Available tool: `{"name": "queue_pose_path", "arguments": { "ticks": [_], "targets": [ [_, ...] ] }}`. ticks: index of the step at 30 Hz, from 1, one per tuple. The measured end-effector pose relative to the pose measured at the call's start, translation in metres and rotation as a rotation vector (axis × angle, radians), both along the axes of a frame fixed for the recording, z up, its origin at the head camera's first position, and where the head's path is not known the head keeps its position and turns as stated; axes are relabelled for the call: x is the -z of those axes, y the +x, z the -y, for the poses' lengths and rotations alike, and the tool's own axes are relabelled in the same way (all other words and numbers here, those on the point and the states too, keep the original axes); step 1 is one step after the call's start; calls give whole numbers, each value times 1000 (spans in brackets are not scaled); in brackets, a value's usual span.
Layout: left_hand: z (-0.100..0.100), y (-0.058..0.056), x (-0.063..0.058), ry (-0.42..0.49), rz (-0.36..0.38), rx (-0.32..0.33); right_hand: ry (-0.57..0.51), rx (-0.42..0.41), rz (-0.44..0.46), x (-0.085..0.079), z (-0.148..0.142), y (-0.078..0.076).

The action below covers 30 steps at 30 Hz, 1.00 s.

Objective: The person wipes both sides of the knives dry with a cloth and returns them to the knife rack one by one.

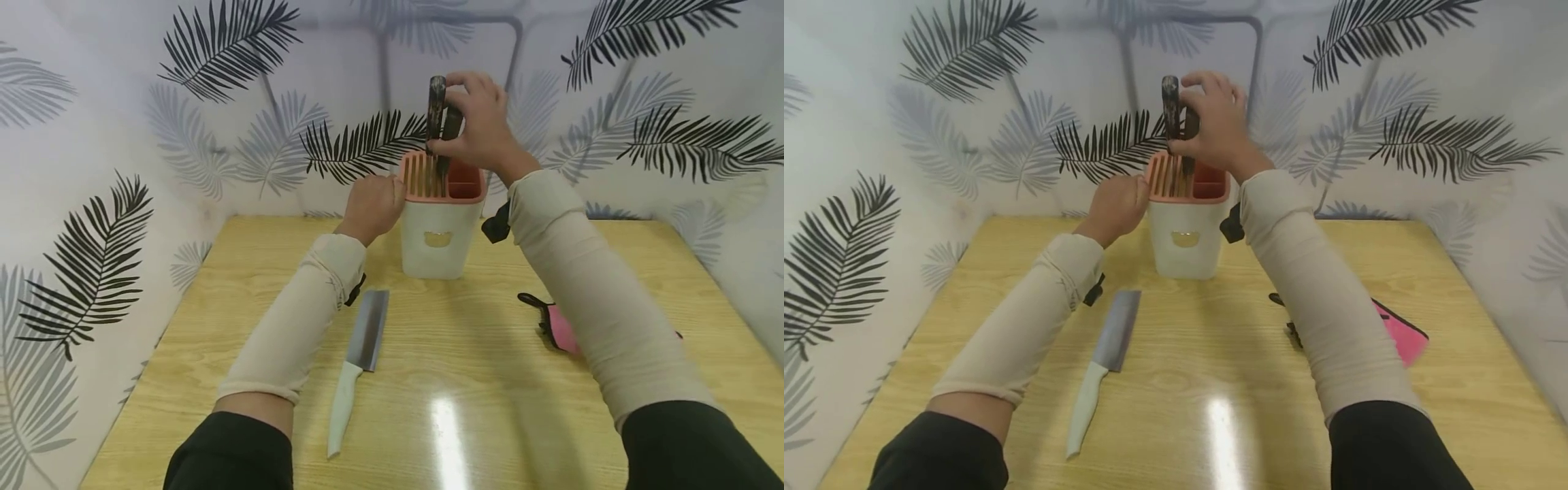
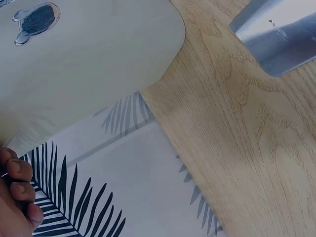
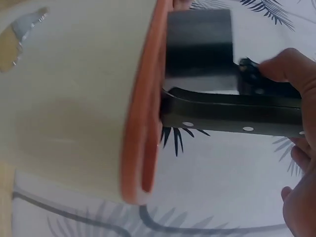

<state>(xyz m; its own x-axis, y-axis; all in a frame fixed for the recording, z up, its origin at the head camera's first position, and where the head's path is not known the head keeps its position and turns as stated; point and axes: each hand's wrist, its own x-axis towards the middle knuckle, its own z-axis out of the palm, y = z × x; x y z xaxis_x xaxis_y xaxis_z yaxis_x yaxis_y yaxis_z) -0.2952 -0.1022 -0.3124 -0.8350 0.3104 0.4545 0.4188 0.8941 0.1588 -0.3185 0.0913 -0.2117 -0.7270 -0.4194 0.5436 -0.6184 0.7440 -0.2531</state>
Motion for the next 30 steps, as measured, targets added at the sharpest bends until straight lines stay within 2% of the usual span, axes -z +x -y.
{"name": "queue_pose_path", "arguments": {
  "ticks": [7,10,16,23,27,30],
  "targets": [
    [0,0,0,22,-23,14,238,23,90,-21,4,-5],
    [0,0,0,16,7,3,300,18,121,-27,6,-6],
    [-1,0,-3,41,124,-27,334,38,136,-29,7,-6],
    [-1,4,-4,33,149,-25,350,90,152,-28,11,-1],
    [-3,2,-2,39,153,-20,296,109,72,-30,10,14],
    [-3,0,-1,44,163,-7,200,41,-78,-32,11,40]
  ]
}}
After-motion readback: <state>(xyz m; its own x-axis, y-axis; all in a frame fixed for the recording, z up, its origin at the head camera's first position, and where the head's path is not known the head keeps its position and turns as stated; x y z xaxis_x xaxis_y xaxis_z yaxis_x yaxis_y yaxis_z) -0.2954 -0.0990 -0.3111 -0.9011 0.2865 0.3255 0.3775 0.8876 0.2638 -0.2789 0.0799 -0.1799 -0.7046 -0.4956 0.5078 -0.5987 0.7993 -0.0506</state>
